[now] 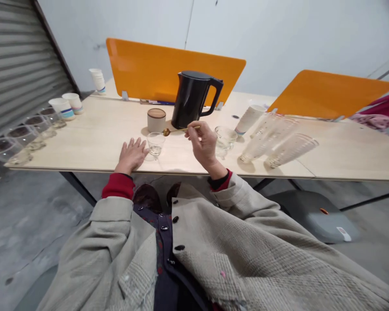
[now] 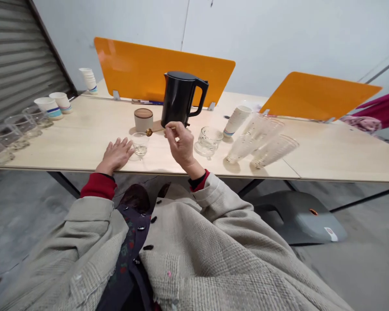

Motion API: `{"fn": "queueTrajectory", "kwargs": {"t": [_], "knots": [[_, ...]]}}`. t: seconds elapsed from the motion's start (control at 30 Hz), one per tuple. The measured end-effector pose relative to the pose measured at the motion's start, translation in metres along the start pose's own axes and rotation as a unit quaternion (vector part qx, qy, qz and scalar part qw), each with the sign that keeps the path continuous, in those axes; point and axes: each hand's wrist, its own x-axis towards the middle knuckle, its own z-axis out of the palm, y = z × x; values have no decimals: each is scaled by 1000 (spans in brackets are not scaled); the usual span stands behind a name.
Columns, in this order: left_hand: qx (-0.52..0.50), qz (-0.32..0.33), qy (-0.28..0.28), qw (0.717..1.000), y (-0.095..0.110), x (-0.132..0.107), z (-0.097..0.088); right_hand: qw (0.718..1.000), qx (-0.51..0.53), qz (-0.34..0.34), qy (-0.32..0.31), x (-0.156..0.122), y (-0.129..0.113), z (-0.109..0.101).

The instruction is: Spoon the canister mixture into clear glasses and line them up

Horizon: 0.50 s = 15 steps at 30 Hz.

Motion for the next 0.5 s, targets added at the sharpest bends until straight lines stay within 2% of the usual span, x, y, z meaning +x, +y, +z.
{"fn": "queueTrajectory", "kwargs": {"t": [0.13,0.27,0.4,0.5], "knots": [[-6,4,2,1000,0,0,1,995,-32,-1,-90,1,5,32],[-9,8,5,1000,2,-2,0,985,-80,43,-146,-1,15,52],[-5,4,4,1000,3,-4,-1,982,-57,122,-133,0,20,57],[-2,6,5,1000,3,-5,-2,981,-64,147,-106,1,18,57]]}}
